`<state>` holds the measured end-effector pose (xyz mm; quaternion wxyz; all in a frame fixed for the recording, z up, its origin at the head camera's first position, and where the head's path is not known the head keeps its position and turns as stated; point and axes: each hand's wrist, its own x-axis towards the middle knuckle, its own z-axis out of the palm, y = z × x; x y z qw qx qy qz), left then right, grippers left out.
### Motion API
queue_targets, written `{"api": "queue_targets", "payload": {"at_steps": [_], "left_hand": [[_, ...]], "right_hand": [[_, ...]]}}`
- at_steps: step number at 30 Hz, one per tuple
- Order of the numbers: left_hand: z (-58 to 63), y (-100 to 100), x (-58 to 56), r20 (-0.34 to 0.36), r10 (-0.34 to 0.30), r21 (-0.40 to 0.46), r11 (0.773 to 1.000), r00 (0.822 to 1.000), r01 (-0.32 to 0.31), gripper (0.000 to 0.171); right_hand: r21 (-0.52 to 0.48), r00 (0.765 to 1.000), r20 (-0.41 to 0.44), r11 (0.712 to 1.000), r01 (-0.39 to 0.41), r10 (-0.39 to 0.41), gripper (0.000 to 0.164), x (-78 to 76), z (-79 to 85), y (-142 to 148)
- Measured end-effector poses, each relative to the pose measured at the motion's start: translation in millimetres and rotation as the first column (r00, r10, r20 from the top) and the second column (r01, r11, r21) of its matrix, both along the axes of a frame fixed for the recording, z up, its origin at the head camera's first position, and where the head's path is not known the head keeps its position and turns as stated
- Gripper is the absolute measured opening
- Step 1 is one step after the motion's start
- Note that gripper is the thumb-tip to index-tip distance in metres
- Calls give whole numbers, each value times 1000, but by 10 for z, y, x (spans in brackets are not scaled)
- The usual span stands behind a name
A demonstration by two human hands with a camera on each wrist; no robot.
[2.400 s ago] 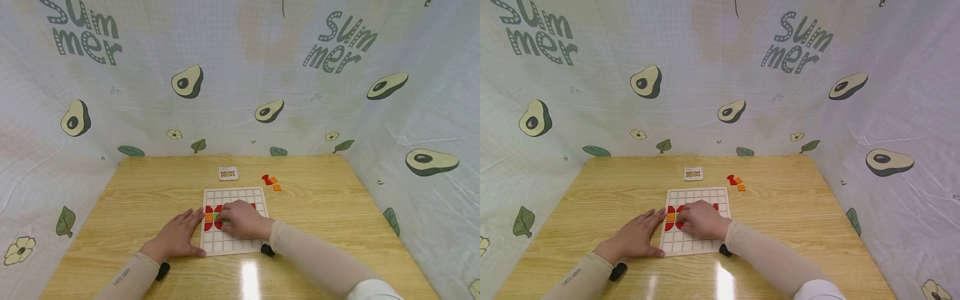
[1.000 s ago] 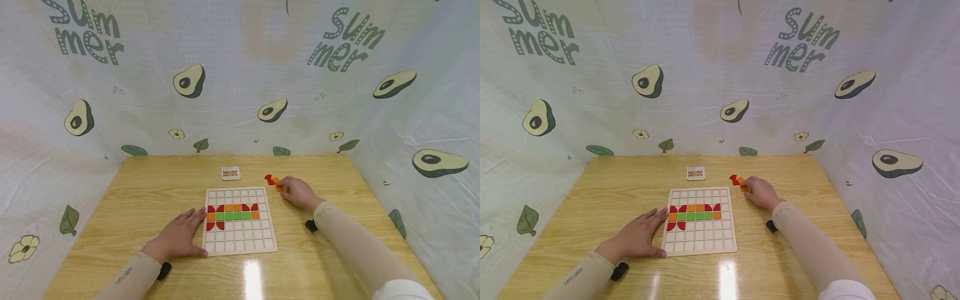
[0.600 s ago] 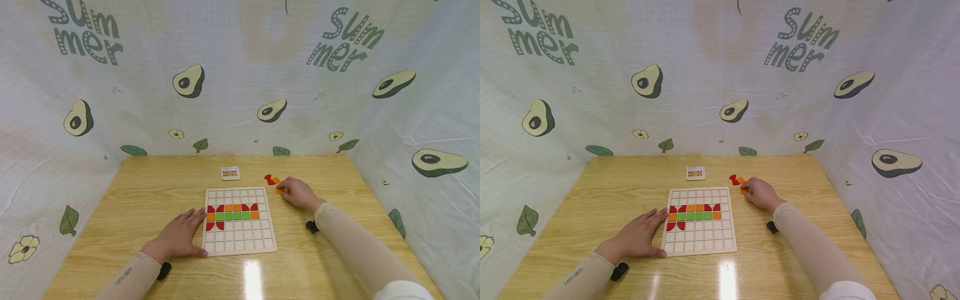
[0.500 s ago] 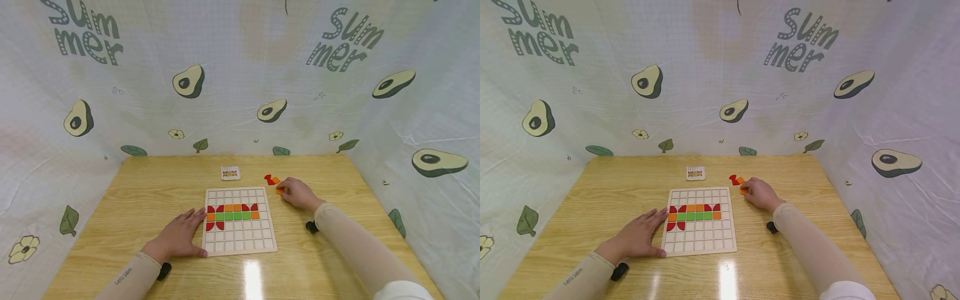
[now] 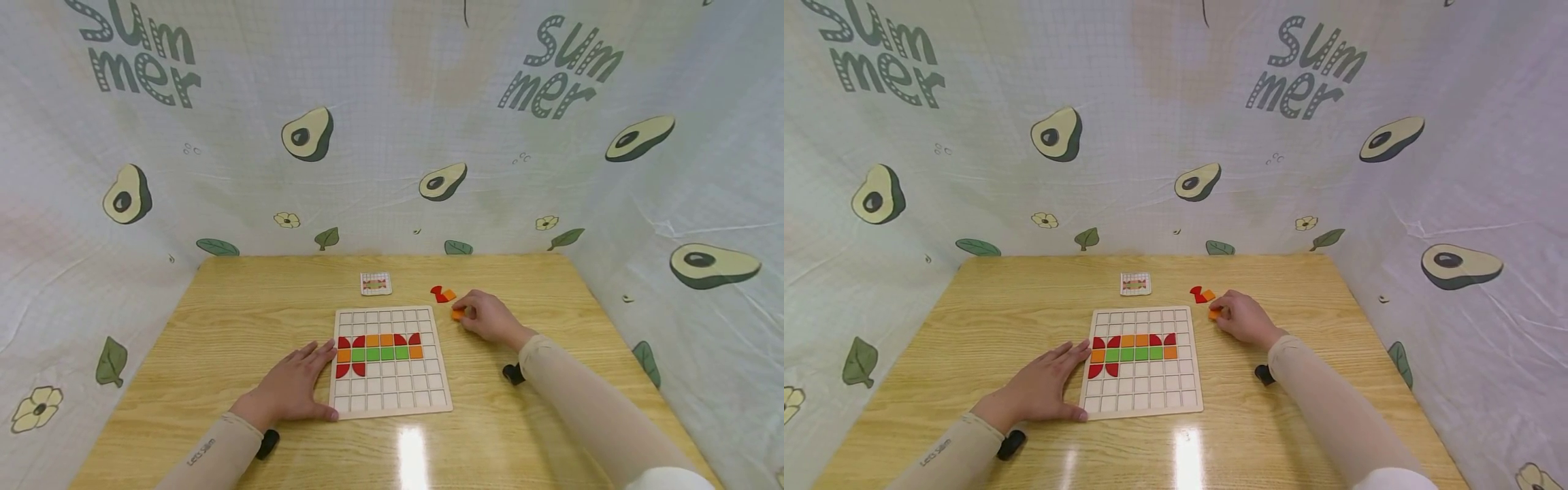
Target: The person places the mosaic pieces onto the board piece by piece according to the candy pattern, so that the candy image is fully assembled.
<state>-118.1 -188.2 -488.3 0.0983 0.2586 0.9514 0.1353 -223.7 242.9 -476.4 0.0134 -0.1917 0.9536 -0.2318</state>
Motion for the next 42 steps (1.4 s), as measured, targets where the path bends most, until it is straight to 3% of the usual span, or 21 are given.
{"api": "queue_targets", "payload": {"at_steps": [6,18,34,42], "left_hand": [[48,24,17,8,7,-22,1000,1000,-7,115],[57,16,21,-15,-12,-9,1000,1000,12,114],[68,27,12,6,8,-47,999,1000,-8,115],[60,18,16,6,9,-43,999,1000,-9,116]], "right_hand": [[-57,1000,5,998,-25,25,26,53,60,-80],[-37,988,-13,987,-154,153,27,199,89,-372],[-10,932,-16,932,-362,361,27,365,119,-870],[22,916,-16,916,-400,400,26,408,71,-1097]]}}
